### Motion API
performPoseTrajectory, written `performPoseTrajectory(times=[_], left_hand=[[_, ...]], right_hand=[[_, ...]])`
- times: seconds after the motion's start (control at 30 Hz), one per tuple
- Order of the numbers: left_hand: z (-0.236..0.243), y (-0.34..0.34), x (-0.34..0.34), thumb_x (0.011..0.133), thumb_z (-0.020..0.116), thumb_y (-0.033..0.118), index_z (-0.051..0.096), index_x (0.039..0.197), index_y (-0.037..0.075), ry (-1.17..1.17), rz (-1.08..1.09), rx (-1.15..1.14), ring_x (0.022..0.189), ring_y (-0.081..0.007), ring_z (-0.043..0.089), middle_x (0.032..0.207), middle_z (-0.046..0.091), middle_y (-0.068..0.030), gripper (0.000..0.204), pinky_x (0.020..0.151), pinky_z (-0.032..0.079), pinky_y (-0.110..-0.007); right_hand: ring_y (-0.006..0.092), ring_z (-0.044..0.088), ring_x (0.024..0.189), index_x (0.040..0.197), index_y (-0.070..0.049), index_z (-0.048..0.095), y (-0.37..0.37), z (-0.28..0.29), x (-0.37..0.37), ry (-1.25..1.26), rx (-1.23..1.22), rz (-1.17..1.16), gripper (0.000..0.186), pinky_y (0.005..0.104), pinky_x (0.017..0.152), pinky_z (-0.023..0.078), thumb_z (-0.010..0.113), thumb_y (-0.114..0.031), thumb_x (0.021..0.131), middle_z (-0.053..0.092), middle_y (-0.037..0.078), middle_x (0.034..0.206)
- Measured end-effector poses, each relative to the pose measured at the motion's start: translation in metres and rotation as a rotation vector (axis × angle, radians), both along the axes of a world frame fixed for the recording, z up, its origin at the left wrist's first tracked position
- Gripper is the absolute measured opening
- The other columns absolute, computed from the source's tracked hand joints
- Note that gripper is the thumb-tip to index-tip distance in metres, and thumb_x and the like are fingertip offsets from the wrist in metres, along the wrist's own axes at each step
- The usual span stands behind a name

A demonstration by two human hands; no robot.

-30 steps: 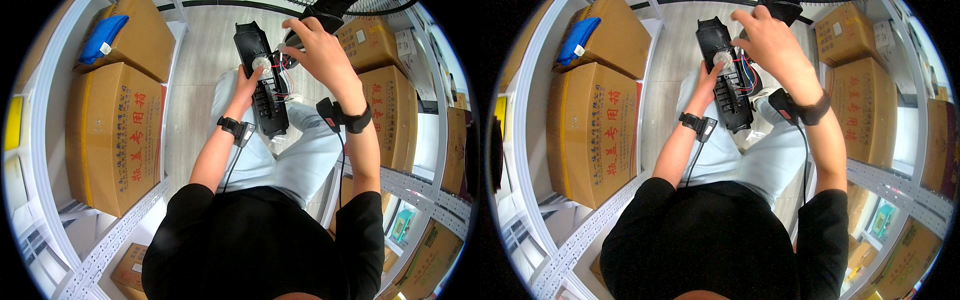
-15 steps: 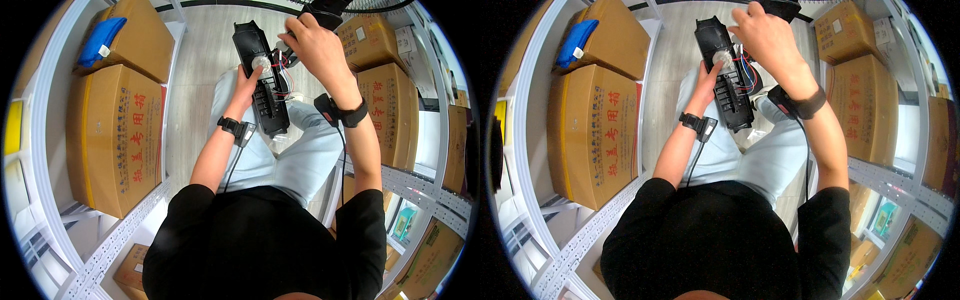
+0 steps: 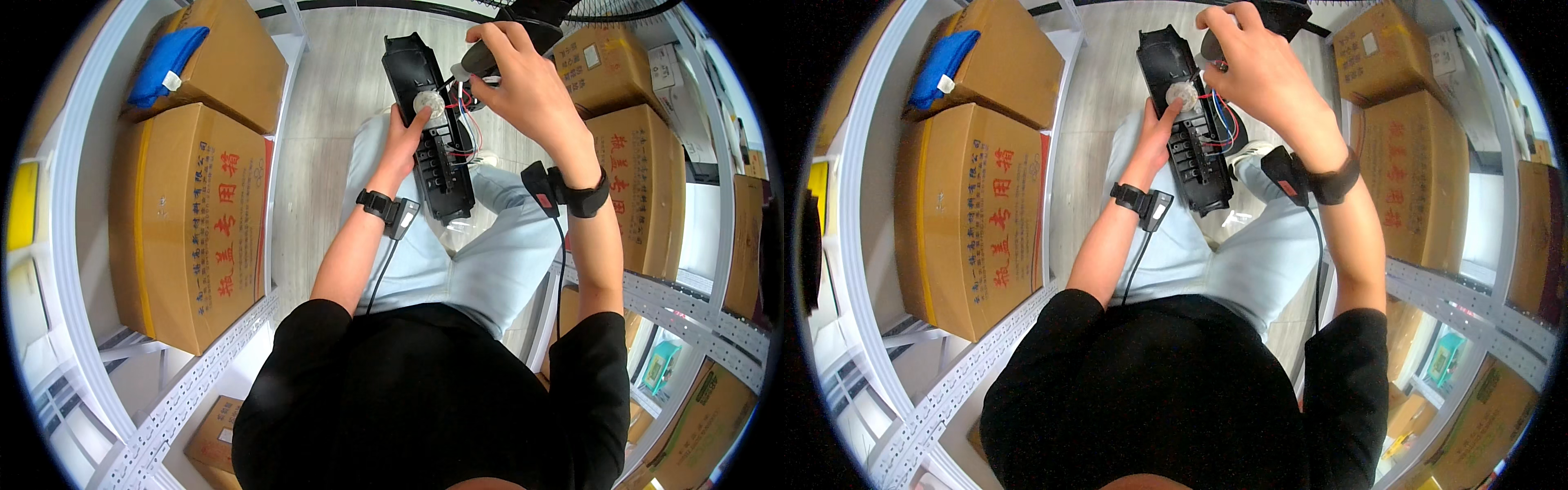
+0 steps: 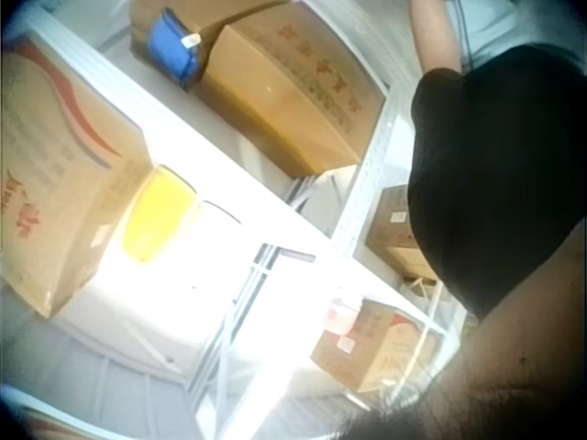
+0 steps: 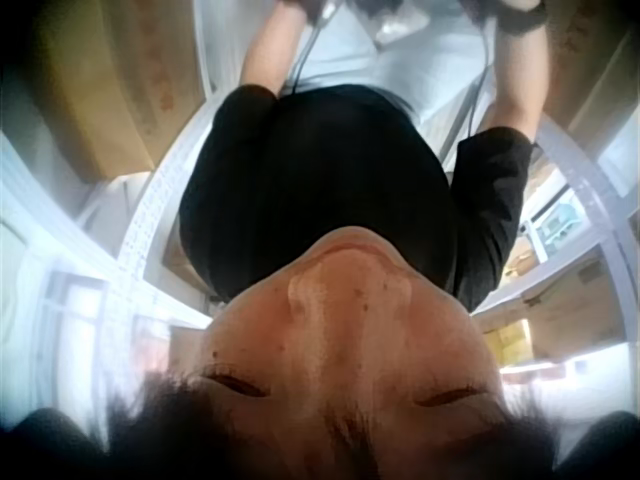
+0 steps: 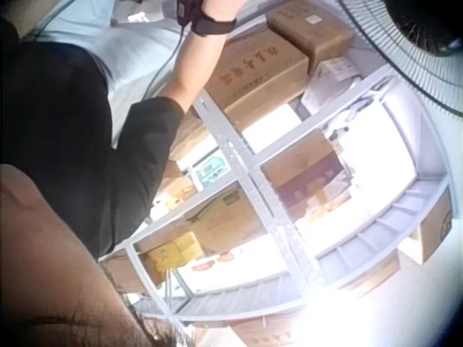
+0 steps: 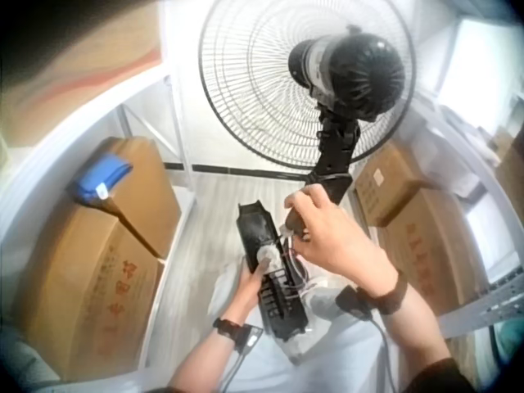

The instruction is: The person sits on the floor and uses a screwdriver to adjust internal wiring and components of a disassembled fan. They then reassemble the fan by attaching the motor housing, cage, and blades, and finally plug the fan into a wall outlet.

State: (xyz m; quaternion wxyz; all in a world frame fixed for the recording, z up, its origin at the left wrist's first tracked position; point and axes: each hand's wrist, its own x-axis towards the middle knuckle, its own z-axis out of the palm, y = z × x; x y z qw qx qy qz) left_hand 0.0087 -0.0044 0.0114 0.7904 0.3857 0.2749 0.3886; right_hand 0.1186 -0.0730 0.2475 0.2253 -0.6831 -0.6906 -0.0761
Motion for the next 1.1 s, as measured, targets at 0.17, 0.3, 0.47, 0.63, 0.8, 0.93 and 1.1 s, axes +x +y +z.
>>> performPoseTrajectory(times=[0.17,0.3,0.47,0.63,0.8,0.93,1.1], left_hand=[[0.002,0.000,-0.001,0.091,0.067,0.023,0.045,0.118,0.003,-0.001,-0.005,0.010,0.105,-0.0154,0.053,0.115,0.056,-0.0083,0.041,0.091,0.044,-0.030],[0.002,0.000,-0.001,0.091,0.067,0.023,0.045,0.119,0.002,-0.004,-0.002,0.001,0.106,-0.0155,0.052,0.116,0.055,-0.0085,0.041,0.092,0.044,-0.030],[0.003,-0.001,0.000,0.091,0.067,0.023,0.044,0.119,0.002,-0.002,-0.006,-0.010,0.106,-0.0158,0.052,0.116,0.055,-0.0083,0.042,0.092,0.043,-0.031],[-0.004,0.001,0.000,0.092,0.065,0.021,0.044,0.124,0.003,0.009,-0.004,0.008,0.106,-0.0167,0.054,0.119,0.056,-0.0085,0.043,0.091,0.045,-0.032],[-0.002,0.002,0.000,0.091,0.067,0.021,0.043,0.119,0.001,-0.015,-0.017,-0.014,0.106,-0.0164,0.053,0.116,0.055,-0.0087,0.042,0.092,0.044,-0.031],[0.005,0.000,0.000,0.091,0.066,0.020,0.041,0.122,0.001,0.016,-0.016,-0.020,0.109,-0.0173,0.052,0.120,0.054,-0.0097,0.044,0.093,0.044,-0.032],[-0.001,0.004,-0.001,0.091,0.065,0.018,0.027,0.140,0.006,-0.028,-0.014,0.054,0.119,-0.0198,0.047,0.134,0.045,-0.0114,0.063,0.099,0.041,-0.032]], right_hand=[[0.0305,0.066,0.077,0.113,-0.015,0.055,0.003,-0.002,0.009,-0.121,-0.094,-0.149,0.035,0.0374,0.066,0.053,0.071,-0.018,0.082,0.059,0.010,0.099],[0.0318,0.064,0.071,0.111,-0.014,0.055,-0.001,-0.002,0.007,0.077,0.037,0.035,0.037,0.0372,0.062,0.052,0.072,-0.028,0.081,0.061,0.010,0.095],[0.0320,0.065,0.078,0.114,-0.013,0.054,0.003,-0.007,0.009,-0.128,-0.164,-0.257,0.041,0.0374,0.066,0.053,0.074,-0.020,0.079,0.059,0.011,0.104],[0.0317,0.065,0.076,0.108,-0.012,0.056,-0.003,-0.003,0.000,-0.006,0.087,0.005,0.035,0.0385,0.065,0.052,0.073,-0.023,0.080,0.061,0.010,0.097],[0.0317,0.065,0.078,0.104,-0.010,0.058,0.003,-0.012,0.010,-0.144,-0.065,-0.244,0.028,0.0380,0.066,0.053,0.071,-0.017,0.080,0.061,0.009,0.095],[0.0330,0.064,0.078,0.103,-0.010,0.057,-0.005,-0.013,0.017,-0.009,0.063,-0.093,0.029,0.0405,0.067,0.052,0.071,-0.013,0.078,0.060,0.009,0.093],[0.0324,0.064,0.077,0.101,-0.010,0.058,-0.018,-0.006,0.014,0.052,0.131,-0.111,0.028,0.0398,0.067,0.052,0.072,-0.013,0.077,0.062,0.008,0.095]])
